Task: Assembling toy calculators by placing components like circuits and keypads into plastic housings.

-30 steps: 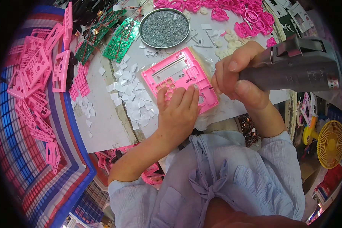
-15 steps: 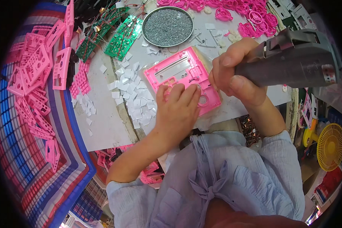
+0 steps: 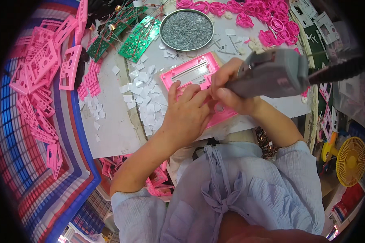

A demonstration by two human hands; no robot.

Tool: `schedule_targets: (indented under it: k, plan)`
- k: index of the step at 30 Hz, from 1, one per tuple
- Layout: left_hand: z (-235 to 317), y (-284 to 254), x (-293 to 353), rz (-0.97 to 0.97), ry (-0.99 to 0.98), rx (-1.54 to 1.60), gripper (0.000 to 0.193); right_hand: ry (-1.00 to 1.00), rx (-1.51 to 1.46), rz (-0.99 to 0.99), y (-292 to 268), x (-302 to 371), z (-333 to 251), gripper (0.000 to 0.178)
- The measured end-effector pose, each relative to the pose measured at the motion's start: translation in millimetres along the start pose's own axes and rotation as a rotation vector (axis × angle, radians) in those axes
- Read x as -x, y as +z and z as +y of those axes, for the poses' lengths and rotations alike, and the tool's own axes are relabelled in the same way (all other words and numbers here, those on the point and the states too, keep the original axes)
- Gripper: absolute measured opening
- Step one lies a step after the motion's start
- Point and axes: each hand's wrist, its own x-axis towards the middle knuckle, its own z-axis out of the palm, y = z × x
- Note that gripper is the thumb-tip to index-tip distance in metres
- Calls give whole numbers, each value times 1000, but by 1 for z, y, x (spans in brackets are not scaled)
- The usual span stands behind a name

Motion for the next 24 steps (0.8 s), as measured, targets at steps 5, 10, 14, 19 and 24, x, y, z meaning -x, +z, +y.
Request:
schedule_targets:
  k: [5,10,14,19,24]
  plan:
    - [-1,7,5,-54,-37,-10,27,-6,344,-178,-4,9,1,23]
    - [-18,-5,0,2,96,86,29,103,-8,-102,-14,-13,-5,28]
    - [-98,-44,-4,634,-678,317,29,-11,-373,50,-28,-40,-28,32]
    - [-196,-93,38,504,-1081,-395,46,-4,-22,244,-49,-46,-55,37]
    - [-221,-101,80,302,-1339,-361,62,30,107,381,-65,-44,-48,39]
